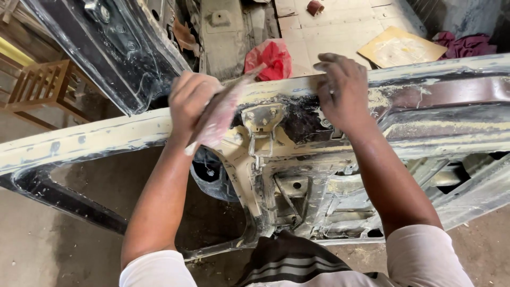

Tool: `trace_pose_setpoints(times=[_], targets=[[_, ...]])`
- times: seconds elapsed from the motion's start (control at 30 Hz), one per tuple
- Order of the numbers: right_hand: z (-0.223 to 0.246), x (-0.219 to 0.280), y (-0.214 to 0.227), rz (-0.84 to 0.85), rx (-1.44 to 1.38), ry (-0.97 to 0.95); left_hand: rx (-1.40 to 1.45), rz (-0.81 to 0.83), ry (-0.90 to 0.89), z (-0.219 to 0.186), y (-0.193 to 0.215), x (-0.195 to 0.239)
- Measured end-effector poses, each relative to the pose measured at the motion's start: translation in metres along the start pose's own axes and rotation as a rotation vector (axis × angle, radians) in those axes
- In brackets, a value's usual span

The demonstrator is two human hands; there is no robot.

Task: The person sands the surface of a car door frame using a sanding block. They move the block back and forth along the edges and inner sections of the door, smoothing the surface.

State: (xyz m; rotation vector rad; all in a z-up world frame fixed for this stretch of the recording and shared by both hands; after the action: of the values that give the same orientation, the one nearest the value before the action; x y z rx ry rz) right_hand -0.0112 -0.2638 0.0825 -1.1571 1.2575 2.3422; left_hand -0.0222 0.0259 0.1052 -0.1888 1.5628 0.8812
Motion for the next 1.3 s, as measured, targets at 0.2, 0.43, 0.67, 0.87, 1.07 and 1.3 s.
trace_pose_setpoints(times=[0.2,0.43,0.67,0.87,1.07,1.3], targets=[[0.01,0.01,-0.006,0.092,0.072,0.022,-0.114,0.295,-0.074,-0.033,-0.035,-0.009],[-0.017,0.012,-0.011,0.136,0.116,-0.071,-0.166,0.282,-0.2,-0.044,-0.117,-0.021],[-0.037,0.013,0.001,0.185,0.093,-0.172,-0.244,0.38,-0.173,-0.017,-0.11,0.002],[-0.059,0.02,0.009,0.105,0.045,-0.146,-0.222,0.333,-0.288,-0.058,-0.179,-0.027],[-0.081,0.024,0.056,0.066,0.111,-0.159,-0.189,0.396,-0.21,-0.069,-0.144,-0.045],[-0.128,0.044,0.067,0.0,0.217,-0.148,-0.184,0.306,-0.308,-0.116,-0.263,-0.066]])
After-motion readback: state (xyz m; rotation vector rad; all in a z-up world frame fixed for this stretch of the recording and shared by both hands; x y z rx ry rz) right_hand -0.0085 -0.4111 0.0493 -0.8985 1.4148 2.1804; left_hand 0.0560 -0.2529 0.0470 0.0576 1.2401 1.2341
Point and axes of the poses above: each hand's wrist, its own x-axis away from the middle knuckle, its own y-axis out of the back of the hand, z = x × y, the point moved 10 cm from there along -x, towards the middle knuckle, and after that the axes turned 4 degrees about -y, right-handed, at the moved point
